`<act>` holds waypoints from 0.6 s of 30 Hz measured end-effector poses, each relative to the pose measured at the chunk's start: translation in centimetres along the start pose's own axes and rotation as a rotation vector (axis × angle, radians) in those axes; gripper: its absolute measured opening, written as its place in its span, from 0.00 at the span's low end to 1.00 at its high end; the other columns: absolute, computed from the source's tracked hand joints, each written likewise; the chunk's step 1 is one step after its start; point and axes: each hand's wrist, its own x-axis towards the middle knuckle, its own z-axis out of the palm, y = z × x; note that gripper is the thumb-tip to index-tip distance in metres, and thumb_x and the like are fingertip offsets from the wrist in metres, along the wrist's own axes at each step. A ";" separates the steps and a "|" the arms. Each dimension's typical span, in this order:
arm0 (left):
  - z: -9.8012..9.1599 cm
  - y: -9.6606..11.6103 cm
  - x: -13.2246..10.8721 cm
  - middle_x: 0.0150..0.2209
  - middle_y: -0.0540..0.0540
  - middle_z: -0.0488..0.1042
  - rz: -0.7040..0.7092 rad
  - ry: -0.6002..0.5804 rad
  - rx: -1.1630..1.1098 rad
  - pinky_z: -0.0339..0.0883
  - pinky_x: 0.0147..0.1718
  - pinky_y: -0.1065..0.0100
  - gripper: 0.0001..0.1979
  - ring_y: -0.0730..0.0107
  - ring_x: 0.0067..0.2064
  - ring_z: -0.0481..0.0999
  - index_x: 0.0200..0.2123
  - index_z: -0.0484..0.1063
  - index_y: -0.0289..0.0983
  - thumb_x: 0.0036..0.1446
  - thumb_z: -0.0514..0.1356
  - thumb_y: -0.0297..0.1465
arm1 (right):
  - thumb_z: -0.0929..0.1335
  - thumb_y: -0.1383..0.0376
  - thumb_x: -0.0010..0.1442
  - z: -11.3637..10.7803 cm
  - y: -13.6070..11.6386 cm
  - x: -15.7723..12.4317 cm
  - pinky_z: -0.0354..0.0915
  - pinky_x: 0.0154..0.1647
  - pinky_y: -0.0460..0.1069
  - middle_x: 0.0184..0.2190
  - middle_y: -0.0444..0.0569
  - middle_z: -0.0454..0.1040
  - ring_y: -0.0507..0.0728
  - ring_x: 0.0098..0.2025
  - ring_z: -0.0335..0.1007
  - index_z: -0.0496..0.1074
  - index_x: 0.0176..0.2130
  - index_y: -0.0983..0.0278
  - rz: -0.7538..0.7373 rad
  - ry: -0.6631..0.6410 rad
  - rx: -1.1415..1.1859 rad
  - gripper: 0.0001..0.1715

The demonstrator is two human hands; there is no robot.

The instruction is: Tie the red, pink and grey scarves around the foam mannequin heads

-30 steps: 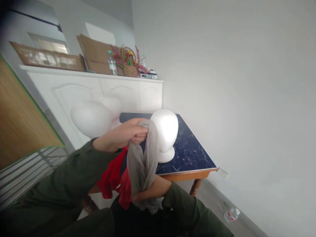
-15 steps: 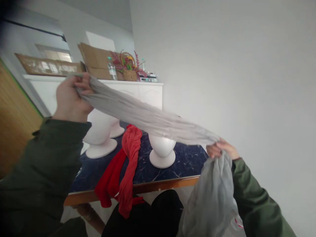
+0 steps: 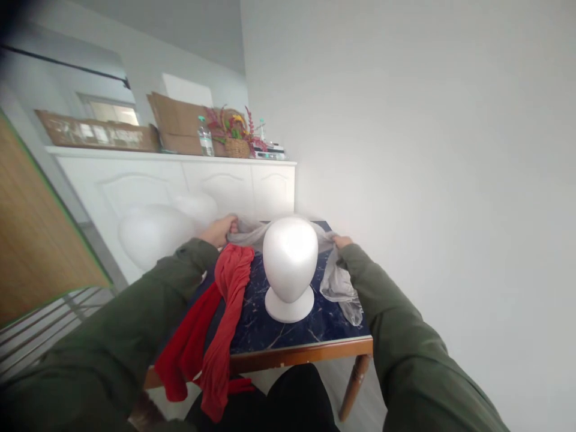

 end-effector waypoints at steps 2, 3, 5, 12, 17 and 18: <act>-0.8 -2.8 -1.9 0.11 0.57 0.52 -0.024 -0.063 0.033 0.45 0.14 0.77 0.13 0.82 0.13 0.51 0.16 0.55 0.36 0.51 0.51 0.23 | 0.68 0.63 0.56 1.6 2.5 -1.8 0.67 0.39 0.52 0.37 0.50 0.72 0.56 0.38 0.69 0.70 0.38 0.66 0.052 -0.078 -0.005 0.11; -1.3 -4.1 -3.2 0.11 0.56 0.54 -0.029 -0.104 0.048 0.48 0.15 0.76 0.14 0.81 0.13 0.53 0.15 0.55 0.37 0.50 0.51 0.24 | 0.70 0.64 0.52 2.2 3.7 -2.8 0.66 0.37 0.52 0.32 0.50 0.73 0.57 0.36 0.70 0.71 0.35 0.66 0.074 -0.108 0.002 0.09; -2.4 -6.8 -6.2 0.12 0.52 0.61 -0.035 -0.205 0.075 0.54 0.17 0.74 0.14 0.76 0.16 0.61 0.13 0.58 0.36 0.48 0.53 0.26 | 0.71 0.66 0.46 3.3 6.2 -5.5 0.66 0.34 0.52 0.27 0.48 0.72 0.59 0.33 0.70 0.71 0.33 0.65 0.100 -0.145 0.016 0.10; -3.2 -13.8 -16.5 0.30 0.44 0.76 -0.007 -0.625 0.226 0.64 0.36 0.66 0.11 0.64 0.34 0.73 0.31 0.73 0.33 0.48 0.53 0.30 | 0.67 0.64 0.44 6.9 9.9 -16.2 0.62 0.38 0.51 0.31 0.45 0.68 0.56 0.35 0.66 0.63 0.37 0.63 -0.016 -0.107 0.091 0.17; 0.4 -15.3 -19.6 0.42 0.41 0.71 0.344 -0.749 0.611 0.59 0.50 0.61 0.16 0.62 0.45 0.68 0.39 0.70 0.33 0.50 0.48 0.24 | 0.60 0.61 0.53 9.1 6.6 -20.3 0.60 0.39 0.51 0.28 0.46 0.67 0.56 0.35 0.64 0.65 0.30 0.64 -0.091 -0.278 0.163 0.09; 0.9 -15.7 -19.7 0.44 0.40 0.70 0.405 -0.746 0.695 0.58 0.51 0.61 0.16 0.62 0.46 0.67 0.40 0.70 0.33 0.50 0.47 0.23 | 0.59 0.60 0.55 9.2 6.1 -20.6 0.60 0.42 0.52 0.31 0.48 0.68 0.57 0.38 0.65 0.67 0.31 0.64 -0.096 -0.320 0.185 0.12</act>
